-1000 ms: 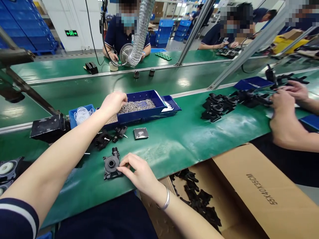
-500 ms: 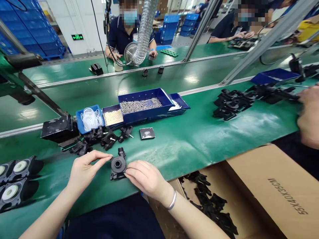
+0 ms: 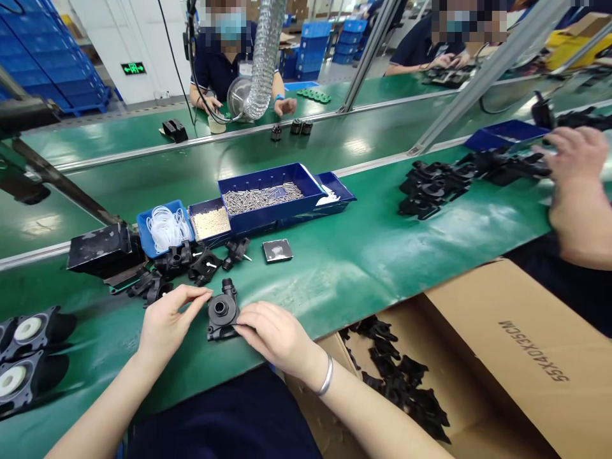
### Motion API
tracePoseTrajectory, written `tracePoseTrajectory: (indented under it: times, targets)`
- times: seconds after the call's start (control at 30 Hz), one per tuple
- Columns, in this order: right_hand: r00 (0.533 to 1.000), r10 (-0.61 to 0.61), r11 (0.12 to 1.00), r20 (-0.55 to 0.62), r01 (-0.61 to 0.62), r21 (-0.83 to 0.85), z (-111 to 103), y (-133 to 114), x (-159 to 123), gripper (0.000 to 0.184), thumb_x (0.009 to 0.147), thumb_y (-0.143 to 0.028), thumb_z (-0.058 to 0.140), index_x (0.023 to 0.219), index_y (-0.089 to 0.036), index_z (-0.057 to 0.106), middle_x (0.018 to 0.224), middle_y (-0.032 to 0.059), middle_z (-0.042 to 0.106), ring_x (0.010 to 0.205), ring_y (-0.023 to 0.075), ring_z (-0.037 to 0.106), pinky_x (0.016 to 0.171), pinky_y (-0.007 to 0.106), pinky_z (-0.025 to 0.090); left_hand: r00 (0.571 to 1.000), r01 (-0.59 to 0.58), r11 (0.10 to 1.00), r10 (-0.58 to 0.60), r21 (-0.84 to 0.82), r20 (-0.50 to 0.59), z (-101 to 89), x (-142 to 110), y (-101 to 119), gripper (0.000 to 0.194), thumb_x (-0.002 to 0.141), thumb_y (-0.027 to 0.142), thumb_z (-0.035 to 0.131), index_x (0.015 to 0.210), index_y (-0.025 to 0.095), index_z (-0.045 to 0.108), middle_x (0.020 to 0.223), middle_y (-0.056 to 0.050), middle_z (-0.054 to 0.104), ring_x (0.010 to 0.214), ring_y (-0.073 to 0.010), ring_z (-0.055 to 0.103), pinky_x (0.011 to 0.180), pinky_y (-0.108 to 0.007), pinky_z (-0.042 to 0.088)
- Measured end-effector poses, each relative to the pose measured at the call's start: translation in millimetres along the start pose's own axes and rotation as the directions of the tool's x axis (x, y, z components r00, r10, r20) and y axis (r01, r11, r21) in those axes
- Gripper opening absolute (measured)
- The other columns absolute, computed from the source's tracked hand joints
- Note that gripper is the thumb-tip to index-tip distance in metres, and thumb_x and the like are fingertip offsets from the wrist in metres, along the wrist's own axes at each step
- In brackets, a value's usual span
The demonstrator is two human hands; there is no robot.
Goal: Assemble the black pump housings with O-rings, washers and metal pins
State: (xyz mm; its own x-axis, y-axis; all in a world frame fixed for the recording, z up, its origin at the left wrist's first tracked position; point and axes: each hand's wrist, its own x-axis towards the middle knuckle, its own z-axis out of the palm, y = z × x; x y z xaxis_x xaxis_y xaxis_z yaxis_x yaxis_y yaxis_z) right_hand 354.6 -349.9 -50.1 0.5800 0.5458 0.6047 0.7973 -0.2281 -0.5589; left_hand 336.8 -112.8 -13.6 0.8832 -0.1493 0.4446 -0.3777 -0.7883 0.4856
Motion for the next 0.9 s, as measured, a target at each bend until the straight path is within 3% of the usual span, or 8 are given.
tracePoseTrajectory:
  times: [0.17,0.3,0.4,0.47,0.53,0.63,0.7,0.9]
  targets:
    - [0.993,-0.102,0.978,0.057,0.111,-0.178,-1,3,-11,0.029,0.091,-0.009,0.065,0.118,-0.017,0.060,0.102,0.0119,0.071,0.089,0.0209,0.066,0.075,0.035,0.058,0.963,-0.262,0.964,0.258,0.044,0.072,-3.2,-8,-12,0.016,0.094,0.014,0.062,0.108,0.015,0.068,0.111,-0.009,0.077,0.102,-0.0184,0.074,0.094,-0.027,0.056]
    - [0.986,-0.162,0.968,0.026,0.164,-0.191,-25,10,6,0.031,0.092,-0.024,0.067,0.121,-0.014,0.059,0.106,0.0142,0.071,0.097,0.0222,0.067,0.082,0.035,0.058,0.991,-0.127,0.990,0.130,0.062,-0.037,-23.3,12,-4,0.031,0.094,0.018,0.061,0.125,0.017,0.063,0.116,-0.008,0.076,0.104,-0.0186,0.073,0.095,-0.029,0.056]
    - [0.971,-0.178,0.952,-0.157,0.129,-0.279,-62,31,64,0.021,0.094,-0.021,0.062,0.114,-0.016,0.062,0.105,0.0119,0.072,0.103,0.0218,0.066,0.091,0.036,0.055,0.979,-0.122,0.990,0.130,0.064,-0.157,-35.3,68,10,0.027,0.095,0.020,0.058,0.121,0.018,0.066,0.109,-0.006,0.077,0.099,-0.0177,0.073,0.091,-0.028,0.056]
    - [0.963,-0.092,0.925,-0.255,-0.012,-0.381,-86,53,119,0.014,0.096,-0.021,0.056,0.103,-0.015,0.066,0.103,0.0124,0.071,0.105,0.0228,0.065,0.095,0.038,0.051,0.973,-0.174,0.975,0.192,0.136,-0.127,-31.5,120,17,0.023,0.097,0.024,0.055,0.114,0.019,0.069,0.110,-0.006,0.077,0.103,-0.0194,0.071,0.095,-0.032,0.053]
    - [0.978,0.167,0.841,-0.127,-0.208,-0.499,-101,77,174,0.022,0.098,-0.023,0.051,0.101,-0.012,0.070,0.109,0.0154,0.071,0.108,0.0241,0.064,0.095,0.036,0.049,0.987,-0.156,0.960,0.143,0.233,0.073,-16.5,174,21,0.025,0.097,0.026,0.052,0.110,0.019,0.072,0.112,-0.008,0.076,0.107,-0.0233,0.070,0.097,-0.036,0.051]
    - [0.782,0.583,0.683,0.219,-0.325,-0.654,-103,110,232,0.017,0.088,-0.020,0.065,0.093,-0.008,0.075,0.101,0.0179,0.074,0.100,0.0282,0.068,0.089,0.035,0.049,0.908,-0.086,0.928,-0.076,0.361,0.412,16.6,236,19,0.017,0.087,0.022,0.065,0.098,0.018,0.077,0.104,-0.012,0.077,0.105,-0.0287,0.070,0.095,-0.038,0.050]
    - [0.708,0.648,0.659,0.282,-0.335,-0.673,-94,126,246,0.008,0.078,-0.014,0.074,0.081,-0.007,0.076,0.086,0.0167,0.076,0.087,0.0275,0.071,0.079,0.031,0.050,0.863,-0.069,0.925,-0.132,0.373,0.488,36.4,257,12,0.008,0.073,0.018,0.077,0.081,0.017,0.078,0.088,-0.012,0.077,0.094,-0.0293,0.073,0.087,-0.035,0.052]
    - [0.784,0.588,0.722,0.198,-0.399,-0.564,-78,158,221,0.010,0.082,-0.017,0.072,0.074,-0.011,0.073,0.078,0.0111,0.075,0.077,0.0208,0.068,0.072,0.027,0.048,0.885,-0.015,0.962,-0.114,0.273,0.451,58.0,256,-11,0.008,0.072,0.019,0.078,0.067,0.018,0.072,0.074,-0.007,0.072,0.083,-0.0257,0.072,0.080,-0.032,0.051]
